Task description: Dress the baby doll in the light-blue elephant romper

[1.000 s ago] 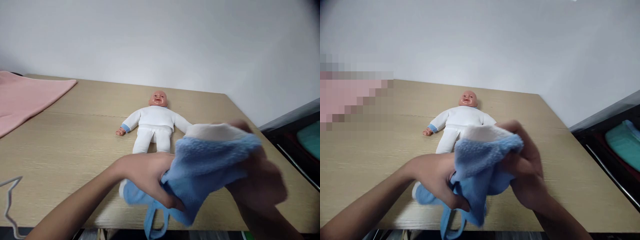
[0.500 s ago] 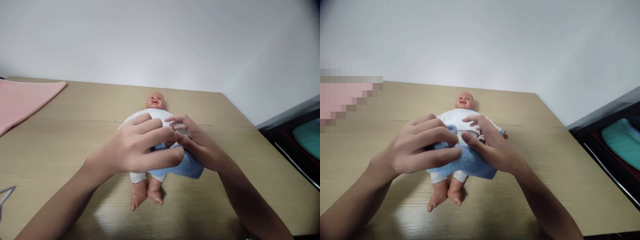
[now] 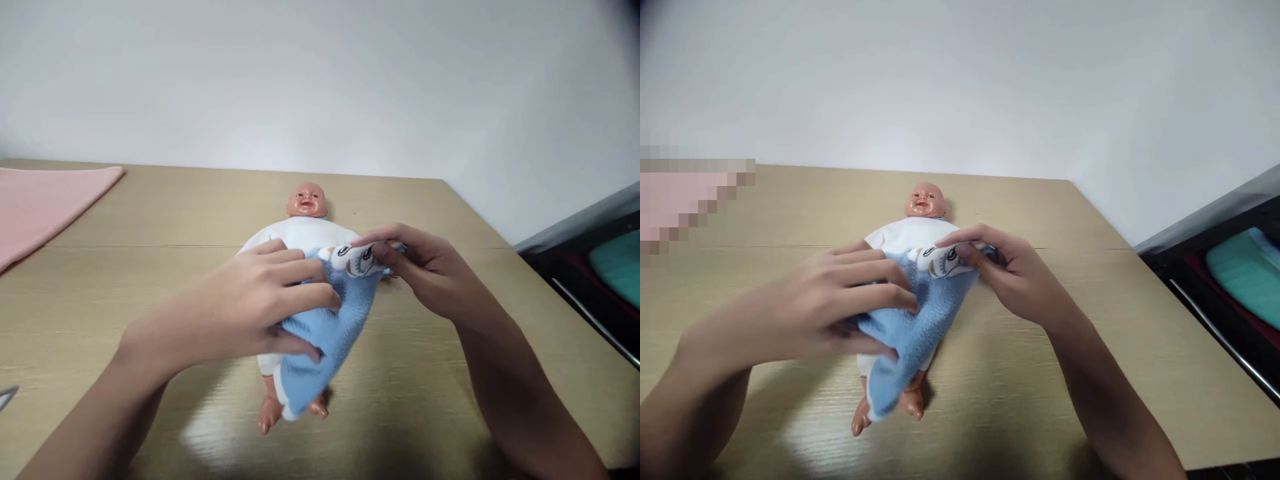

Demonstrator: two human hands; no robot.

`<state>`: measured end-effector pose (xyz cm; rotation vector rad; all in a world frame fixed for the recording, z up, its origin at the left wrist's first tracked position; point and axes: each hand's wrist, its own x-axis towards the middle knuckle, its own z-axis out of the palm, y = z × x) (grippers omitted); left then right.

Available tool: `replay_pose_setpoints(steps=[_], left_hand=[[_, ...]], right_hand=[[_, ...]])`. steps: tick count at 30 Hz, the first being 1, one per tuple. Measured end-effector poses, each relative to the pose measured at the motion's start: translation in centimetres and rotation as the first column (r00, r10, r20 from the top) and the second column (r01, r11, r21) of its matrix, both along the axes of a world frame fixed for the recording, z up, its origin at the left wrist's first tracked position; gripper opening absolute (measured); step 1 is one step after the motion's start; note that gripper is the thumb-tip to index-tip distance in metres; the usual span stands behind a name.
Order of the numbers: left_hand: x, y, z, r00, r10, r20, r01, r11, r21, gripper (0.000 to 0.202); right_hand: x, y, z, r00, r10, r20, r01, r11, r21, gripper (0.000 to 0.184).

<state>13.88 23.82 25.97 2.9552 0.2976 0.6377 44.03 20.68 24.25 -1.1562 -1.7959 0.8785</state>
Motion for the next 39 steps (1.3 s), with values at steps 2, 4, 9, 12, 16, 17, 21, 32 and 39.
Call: replay_pose_setpoints(steps=[2,4,9,12,16,17,21,32,39], left_hand=[[-0.1,-0.2,0.1,0.997,-0.074,0.007,0.074,0.976,-0.203,0.048],[0.0,0.0,0.0,0.987,-0.092,0.134,0.129,0.945,-0.302,0.056],[1.0,1.8,-1.8,0.869,0.124,0.48,0.125,0.882,-0.454,0.049],[1.6,2.9,-2.9,0.915,0.097,0.392,0.221,0.692,-0.687,0.061],[1.9,3.1,-2.8,0.945,-0.072,0.32,0.319,0.431,-0.844,0.036],[1.9,2.9,-2.5,0.95,-0.085,0.302,0.309,0.421,-0.853,0.033],[1.6,2.3,-1.6,0.963,-0.036,0.268,0.246,0.525,-0.815,0.025],[-2.3,3.1,-0.2,0.983,-0.167,-0.073,0.059,0.673,-0.737,0.023],[-1.3,3.7,-0.7,0.994,-0.099,0.054,0.102,0.587,-0.803,0.026]], right_hand=[[-0.5,0.0,-0.2,0.997,-0.008,-0.08,0.014,0.997,0.081,0.018],[-0.9,-0.2,-0.5,0.989,0.0,-0.145,0.018,0.993,0.121,0.014],[-1.5,-0.7,-1.2,0.954,0.076,-0.289,-0.035,0.989,0.145,0.012],[-1.9,-1.3,-1.4,0.937,0.144,-0.317,-0.094,0.982,0.166,0.023],[-2.5,-2.1,-1.1,0.945,0.137,-0.297,-0.087,0.981,0.176,0.034],[-2.6,-2.2,-0.9,0.947,0.135,-0.291,-0.085,0.98,0.177,0.034],[-2.0,-1.4,-0.4,0.969,0.17,-0.18,-0.16,0.985,0.067,0.057],[-1.7,-0.9,-0.2,0.946,0.323,0.039,-0.322,0.946,-0.029,0.024],[-1.3,0.3,-3.0,0.956,0.225,-0.187,-0.278,0.901,-0.333,0.055]])
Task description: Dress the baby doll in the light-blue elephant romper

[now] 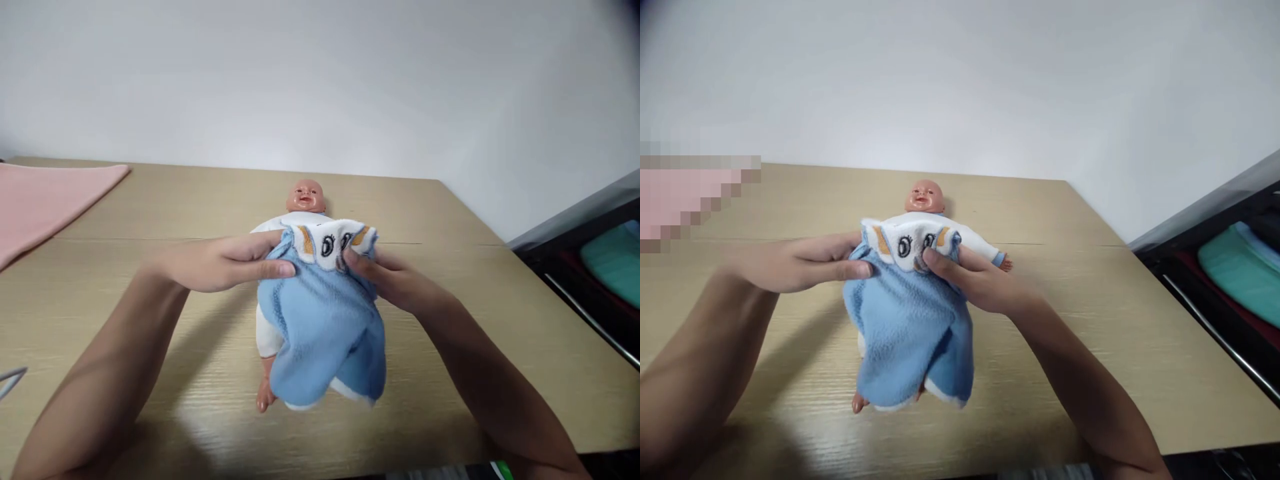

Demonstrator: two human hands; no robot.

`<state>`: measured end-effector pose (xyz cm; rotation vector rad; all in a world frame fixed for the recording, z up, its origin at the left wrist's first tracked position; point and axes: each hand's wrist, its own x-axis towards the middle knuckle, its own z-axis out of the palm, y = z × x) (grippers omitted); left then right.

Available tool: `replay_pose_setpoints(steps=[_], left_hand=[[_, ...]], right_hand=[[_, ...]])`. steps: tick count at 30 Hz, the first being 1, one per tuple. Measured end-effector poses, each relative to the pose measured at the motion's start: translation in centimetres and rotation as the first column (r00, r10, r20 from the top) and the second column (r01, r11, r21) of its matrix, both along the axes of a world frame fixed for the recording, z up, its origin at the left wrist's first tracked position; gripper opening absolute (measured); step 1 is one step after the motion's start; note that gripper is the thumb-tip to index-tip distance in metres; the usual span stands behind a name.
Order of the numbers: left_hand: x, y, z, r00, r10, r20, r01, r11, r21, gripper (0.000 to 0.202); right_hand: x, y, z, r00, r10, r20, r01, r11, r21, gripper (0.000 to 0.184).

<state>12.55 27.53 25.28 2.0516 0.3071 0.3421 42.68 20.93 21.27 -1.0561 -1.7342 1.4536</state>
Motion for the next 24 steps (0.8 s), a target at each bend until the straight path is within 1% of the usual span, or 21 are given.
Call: replay_pose_setpoints(steps=[1,2,3,4,5,6,7,9,10,11,12,13,15,17,18,19,21,23,24], left_hand=[[0.3,0.1,-0.3,1.0,0.003,0.01,-0.003,0.999,-0.037,0.031],[0.5,0.2,-0.5,1.0,0.003,0.012,-0.002,0.996,-0.09,0.034],[0.7,0.3,-0.8,1.0,0.009,0.0,-0.009,0.988,-0.156,0.037],[0.8,0.4,-1.1,1.0,0.021,-0.024,-0.025,0.975,-0.219,0.039],[0.9,0.5,-1.4,0.998,0.036,-0.054,-0.049,0.964,-0.261,0.039],[1.0,0.6,-1.6,0.996,0.036,-0.083,-0.059,0.958,-0.282,0.039],[1.0,0.7,-1.8,0.995,0.008,-0.097,-0.037,0.955,-0.295,0.04],[1.0,0.9,-2.1,0.987,-0.126,-0.1,0.085,0.936,-0.342,0.043],[1.1,0.9,-2.2,0.978,-0.195,-0.08,0.15,0.911,-0.385,0.043],[1.2,0.9,-2.3,0.973,-0.228,-0.043,0.188,0.883,-0.43,0.042],[1.4,0.8,-2.4,0.975,-0.223,0.002,0.198,0.862,-0.466,0.04],[1.5,0.7,-2.6,0.981,-0.189,0.048,0.188,0.853,-0.488,0.035],[1.6,0.6,-3.3,0.985,-0.095,0.146,0.156,0.855,-0.494,0.029],[1.5,0.6,-4.2,0.977,-0.029,0.213,0.134,0.854,-0.502,0.031],[1.4,0.6,-4.6,0.975,0.002,0.224,0.118,0.845,-0.522,0.031],[1.3,0.6,-4.9,0.975,0.034,0.222,0.096,0.831,-0.549,0.031],[1.3,0.6,-5.1,0.983,0.074,0.168,0.042,0.8,-0.599,0.028],[1.6,0.5,-4.9,0.995,0.048,0.092,0.02,0.783,-0.622,0.024],[1.8,0.4,-4.7,0.997,0.0,0.078,0.049,0.777,-0.628,0.025]], right_hand=[[0.1,0.3,-0.3,0.996,0.085,-0.008,-0.086,0.994,-0.067,0.06],[0.3,0.6,-0.4,0.982,0.191,-0.01,-0.191,0.973,-0.13,0.065],[0.4,0.7,-0.4,0.956,0.293,-0.009,-0.29,0.94,-0.177,0.069],[0.5,0.9,-0.3,0.93,0.367,-0.004,-0.36,0.91,-0.204,0.072],[0.6,0.9,-0.1,0.917,0.398,0.007,-0.388,0.897,-0.21,0.073],[0.6,0.9,0.0,0.92,0.391,0.016,-0.381,0.903,-0.197,0.07],[0.6,0.8,0.1,0.935,0.355,0.018,-0.347,0.923,-0.169,0.066],[0.2,0.6,0.0,0.968,0.251,-0.004,-0.25,0.961,-0.118,0.058],[0.0,0.5,-0.1,0.981,0.192,-0.036,-0.195,0.975,-0.11,0.056],[-0.3,0.3,-0.4,0.988,0.131,-0.081,-0.14,0.983,-0.118,0.056],[-0.7,0.2,-0.7,0.989,0.071,-0.133,-0.09,0.986,-0.14,0.056],[-1.1,0.2,-1.1,0.982,0.011,-0.188,-0.043,0.985,-0.169,0.056],[-1.8,0.0,-1.5,0.958,-0.081,-0.274,0.016,0.972,-0.234,0.055],[-2.3,0.0,-1.6,0.945,-0.13,-0.301,0.041,0.958,-0.283,0.053],[-2.4,0.0,-1.4,0.943,-0.152,-0.295,0.06,0.952,-0.3,0.053],[-2.5,0.0,-1.2,0.944,-0.181,-0.276,0.088,0.944,-0.317,0.053],[-2.6,0.0,-0.6,0.937,-0.268,-0.225,0.181,0.921,-0.345,0.055],[-2.6,-0.1,0.1,0.91,-0.37,-0.188,0.286,0.888,-0.361,0.058],[-2.6,-0.1,0.3,0.895,-0.408,-0.181,0.325,0.873,-0.363,0.06]])
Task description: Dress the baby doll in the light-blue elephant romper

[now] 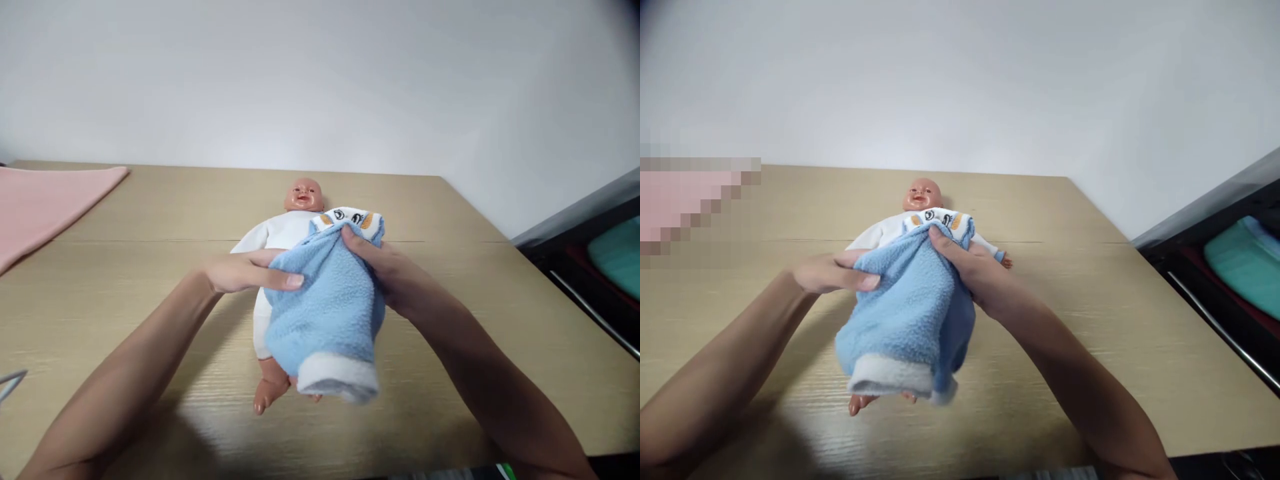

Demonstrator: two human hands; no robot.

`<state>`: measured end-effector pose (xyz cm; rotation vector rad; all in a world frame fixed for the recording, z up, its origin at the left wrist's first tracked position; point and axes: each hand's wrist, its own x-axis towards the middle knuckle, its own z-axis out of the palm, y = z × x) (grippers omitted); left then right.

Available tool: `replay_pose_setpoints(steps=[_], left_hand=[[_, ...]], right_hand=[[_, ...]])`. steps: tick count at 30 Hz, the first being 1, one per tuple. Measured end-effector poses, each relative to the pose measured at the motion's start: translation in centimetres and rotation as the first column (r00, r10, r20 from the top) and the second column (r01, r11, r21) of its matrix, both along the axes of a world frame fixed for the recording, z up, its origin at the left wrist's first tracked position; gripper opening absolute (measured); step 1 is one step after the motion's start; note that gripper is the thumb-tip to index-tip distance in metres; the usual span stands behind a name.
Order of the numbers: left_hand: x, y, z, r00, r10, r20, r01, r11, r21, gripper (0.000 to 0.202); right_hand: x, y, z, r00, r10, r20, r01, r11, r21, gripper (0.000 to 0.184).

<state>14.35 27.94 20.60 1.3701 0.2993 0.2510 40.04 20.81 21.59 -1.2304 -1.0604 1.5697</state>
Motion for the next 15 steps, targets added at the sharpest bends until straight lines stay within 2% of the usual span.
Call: replay_pose_setpoints(steps=[3,5,6,7,9,11,12,13,15], left_hand=[[0.7,0.0,0.4,0.969,-0.243,0.054,0.244,0.97,-0.019,0.048],[0.7,0.2,0.3,0.936,-0.336,0.108,0.339,0.941,-0.005,0.049],[0.5,0.3,0.2,0.932,-0.341,0.124,0.342,0.94,0.013,0.043],[0.3,0.3,0.1,0.938,-0.317,0.137,0.314,0.948,0.04,0.034],[-0.3,0.2,-0.2,0.968,-0.202,0.15,0.187,0.977,0.106,0.018],[-0.5,-0.4,-0.6,0.987,-0.058,0.149,0.035,0.987,0.156,0.02],[-0.5,-0.8,-0.8,0.99,-0.001,0.141,-0.023,0.985,0.169,0.024],[-0.4,-1.4,-1.1,0.991,0.041,0.13,-0.063,0.983,0.17,0.029],[0.0,-2.8,-1.5,0.988,0.112,0.104,-0.125,0.984,0.127,0.038]], right_hand=[[0.2,-0.2,0.4,1.0,-0.02,0.022,0.019,1.0,0.015,0.061],[0.7,-0.4,0.5,0.996,0.067,0.059,-0.071,0.996,0.059,0.058],[1.0,-0.4,0.6,0.988,0.132,0.078,-0.139,0.986,0.091,0.055],[1.5,-0.4,0.7,0.974,0.21,0.09,-0.22,0.967,0.127,0.055],[2.4,-0.4,1.1,0.909,0.411,0.076,-0.418,0.891,0.176,0.065],[3.0,-0.6,1.6,0.809,0.586,0.043,-0.584,0.793,0.176,0.075],[3.2,-0.8,1.9,0.771,0.636,0.028,-0.632,0.758,0.163,0.076],[3.2,-1.0,2.1,0.755,0.656,0.018,-0.651,0.745,0.145,0.075],[2.9,-1.6,2.3,0.784,0.62,0.009,-0.616,0.777,0.132,0.069]])
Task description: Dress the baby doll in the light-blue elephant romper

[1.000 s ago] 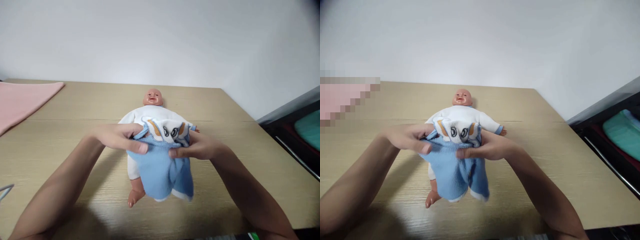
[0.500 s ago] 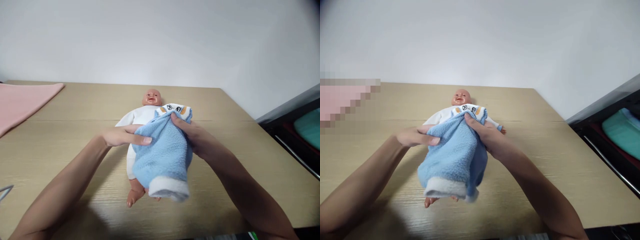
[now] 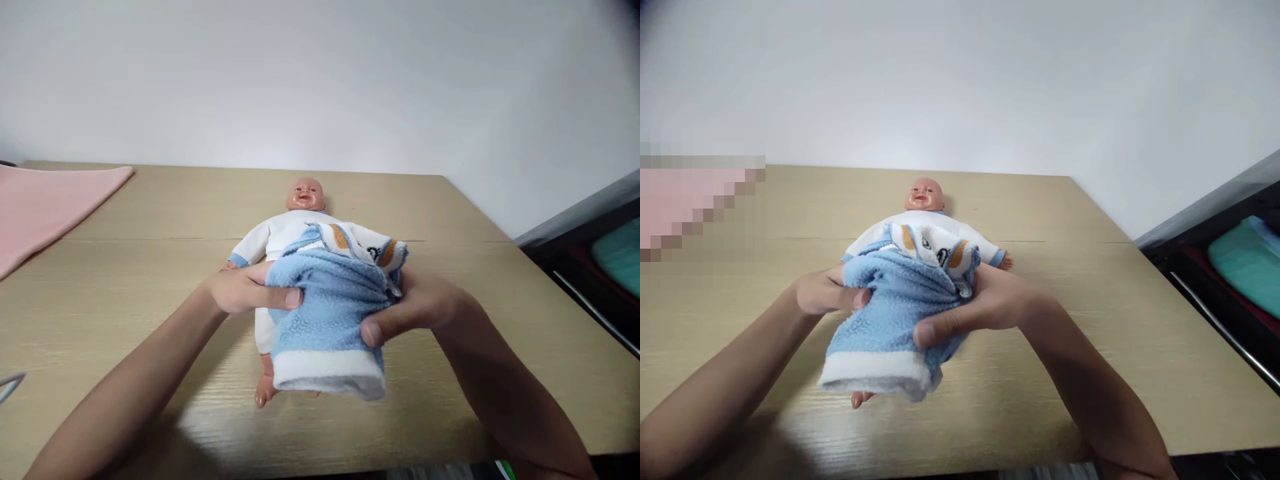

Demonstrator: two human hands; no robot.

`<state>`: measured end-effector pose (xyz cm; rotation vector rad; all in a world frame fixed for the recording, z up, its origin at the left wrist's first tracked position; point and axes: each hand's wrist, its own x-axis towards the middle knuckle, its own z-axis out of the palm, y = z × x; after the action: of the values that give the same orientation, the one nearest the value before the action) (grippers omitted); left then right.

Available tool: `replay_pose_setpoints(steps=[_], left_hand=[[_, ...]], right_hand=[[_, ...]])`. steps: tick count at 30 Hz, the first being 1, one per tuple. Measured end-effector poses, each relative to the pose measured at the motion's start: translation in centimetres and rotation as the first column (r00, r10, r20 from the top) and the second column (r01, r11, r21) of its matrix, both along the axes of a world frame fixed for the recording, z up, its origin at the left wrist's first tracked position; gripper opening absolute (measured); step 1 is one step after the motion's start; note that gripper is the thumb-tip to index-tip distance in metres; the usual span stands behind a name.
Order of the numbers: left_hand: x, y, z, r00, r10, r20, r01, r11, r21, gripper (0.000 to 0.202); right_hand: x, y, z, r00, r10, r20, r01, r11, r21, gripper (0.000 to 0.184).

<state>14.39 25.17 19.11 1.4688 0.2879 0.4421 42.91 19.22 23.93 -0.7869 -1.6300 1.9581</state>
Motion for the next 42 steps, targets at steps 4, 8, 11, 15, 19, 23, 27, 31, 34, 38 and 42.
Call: replay_pose_setpoints(steps=[4,8,11,15,19,23,27,31,34,38,42], left_hand=[[0.2,-3.4,-0.1,0.999,0.048,-0.023,-0.052,0.981,-0.188,0.05],[-0.8,-7.3,0.2,0.989,0.121,-0.089,-0.139,0.963,-0.232,0.045],[-1.5,-10.4,-0.4,0.895,0.4,-0.198,-0.44,0.863,-0.247,0.042],[-1.8,-13.9,-1.3,0.754,0.578,-0.313,-0.619,0.785,-0.042,0.032],[-2.4,-15.3,-1.7,0.695,0.631,-0.346,-0.646,0.758,0.085,0.017],[-3.4,-15.4,-2.8,0.669,0.651,-0.359,-0.625,0.754,0.204,0.014],[-3.9,-15.6,-3.9,0.671,0.628,-0.394,-0.61,0.77,0.188,0.014],[-4.0,-16.5,-4.0,0.683,0.591,-0.429,-0.605,0.787,0.121,0.024],[-4.0,-17.0,-4.4,0.623,0.582,-0.522,-0.565,0.797,0.214,0.031],[-3.8,-17.1,-5.6,0.443,0.673,-0.592,-0.506,0.733,0.454,0.034],[-3.9,-16.6,-7.0,0.419,0.718,-0.556,-0.396,0.695,0.6,0.034]], right_hand=[[-1.1,-1.1,-1.0,0.973,-0.231,-0.023,0.231,0.973,-0.001,0.055],[-2.2,-2.6,-2.6,0.892,-0.436,0.118,0.435,0.9,0.031,0.05],[-3.4,-4.0,-2.9,0.893,-0.331,0.304,0.33,0.942,0.057,0.047],[-5.6,-4.9,-2.8,0.953,-0.062,0.297,0.038,0.996,0.087,0.035],[-7.2,-5.1,-3.4,0.951,-0.017,0.308,-0.047,0.978,0.201,0.028],[-7.8,-5.5,-4.7,0.856,-0.215,0.47,0.041,0.935,0.352,0.015],[-8.0,-6.1,-5.4,0.739,-0.434,0.515,0.025,0.781,0.624,0.009],[-7.8,-7.1,-4.9,0.74,-0.336,0.582,-0.078,0.817,0.571,0.006],[-8.1,-7.8,-5.0,0.67,-0.229,0.706,-0.207,0.856,0.474,0.004],[-9.2,-8.4,-6.4,0.486,-0.361,0.796,-0.315,0.777,0.545,0.023],[-10.1,-8.7,-7.4,0.379,-0.392,0.838,-0.372,0.765,0.526,0.037]])
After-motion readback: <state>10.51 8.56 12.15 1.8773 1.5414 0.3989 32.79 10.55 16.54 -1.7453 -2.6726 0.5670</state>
